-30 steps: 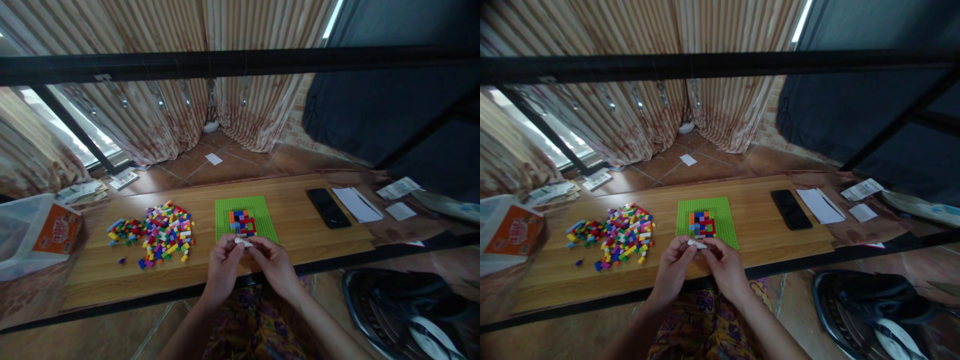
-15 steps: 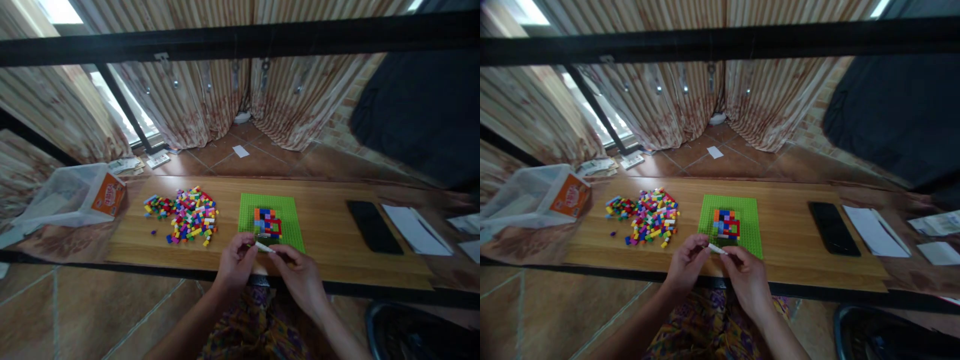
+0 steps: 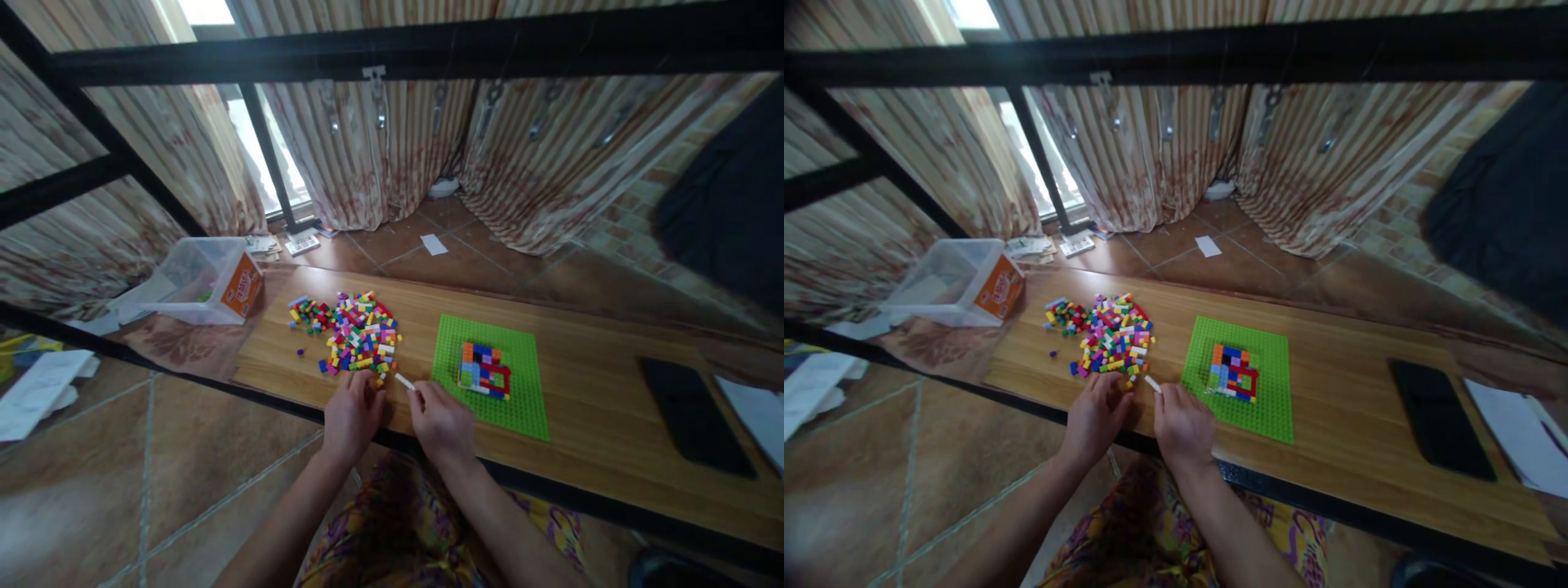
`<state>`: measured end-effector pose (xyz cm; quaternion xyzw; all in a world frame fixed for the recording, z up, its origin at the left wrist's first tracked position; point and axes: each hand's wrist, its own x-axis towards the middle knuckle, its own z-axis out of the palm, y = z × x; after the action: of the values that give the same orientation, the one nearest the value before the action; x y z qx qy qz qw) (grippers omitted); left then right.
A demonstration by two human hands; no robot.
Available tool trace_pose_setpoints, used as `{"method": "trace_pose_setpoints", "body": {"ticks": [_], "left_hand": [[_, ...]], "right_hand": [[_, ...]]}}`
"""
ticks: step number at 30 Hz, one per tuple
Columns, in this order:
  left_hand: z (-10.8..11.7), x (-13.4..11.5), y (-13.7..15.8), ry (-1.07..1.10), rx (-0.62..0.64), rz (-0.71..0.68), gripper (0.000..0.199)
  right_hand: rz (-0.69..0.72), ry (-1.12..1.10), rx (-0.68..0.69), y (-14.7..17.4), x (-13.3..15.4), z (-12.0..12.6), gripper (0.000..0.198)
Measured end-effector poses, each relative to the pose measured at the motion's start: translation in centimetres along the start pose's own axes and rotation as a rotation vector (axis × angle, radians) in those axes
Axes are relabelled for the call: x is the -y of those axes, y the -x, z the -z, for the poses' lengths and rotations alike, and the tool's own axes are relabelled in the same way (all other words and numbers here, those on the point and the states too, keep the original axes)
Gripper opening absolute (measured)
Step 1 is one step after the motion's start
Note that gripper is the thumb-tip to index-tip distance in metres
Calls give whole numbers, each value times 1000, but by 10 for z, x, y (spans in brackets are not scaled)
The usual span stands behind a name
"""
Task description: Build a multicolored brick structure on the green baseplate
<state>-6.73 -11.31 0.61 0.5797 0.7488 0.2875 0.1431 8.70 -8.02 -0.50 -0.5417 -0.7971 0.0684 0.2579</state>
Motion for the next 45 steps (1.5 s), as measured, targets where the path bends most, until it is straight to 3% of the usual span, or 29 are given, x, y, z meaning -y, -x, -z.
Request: {"method": "trace_pose_setpoints", "body": {"ticks": [6, 11, 14, 18, 25, 28, 33, 36, 40, 45], "left_hand": [[-6, 0, -7, -72, 51, -5, 15], [2, 1, -6, 255, 46, 49, 12], [6, -6, -5, 624, 208, 154, 17], [7, -19, -5, 908, 489, 276, 28], [-10, -54, -10, 984, 679, 281, 33], [-23, -73, -11, 1004, 689, 272, 33], [-39, -97, -18, 973, 595, 194, 28], [-47, -107, -26, 967, 635, 143, 39], [-64, -122, -37, 915, 709, 64, 51], [-85, -132, -44, 887, 737, 14, 52]], "right_hand": [[-38, -80, 45, -9, 1, -8, 19], [70, -293, 123, -3, 6, -1, 28], [143, -454, 158, 1, 9, 9, 27], [63, -617, 187, 1, 4, 28, 22], [-130, -708, 181, 9, -26, 61, 17], [-195, -720, 147, 13, -46, 70, 16], [-379, -679, -117, 2, -100, 79, 16], [-434, -661, -192, -13, -132, 77, 21], [-409, -637, -114, -29, -152, 67, 19], [-366, -642, -53, -34, -152, 60, 15]]}}
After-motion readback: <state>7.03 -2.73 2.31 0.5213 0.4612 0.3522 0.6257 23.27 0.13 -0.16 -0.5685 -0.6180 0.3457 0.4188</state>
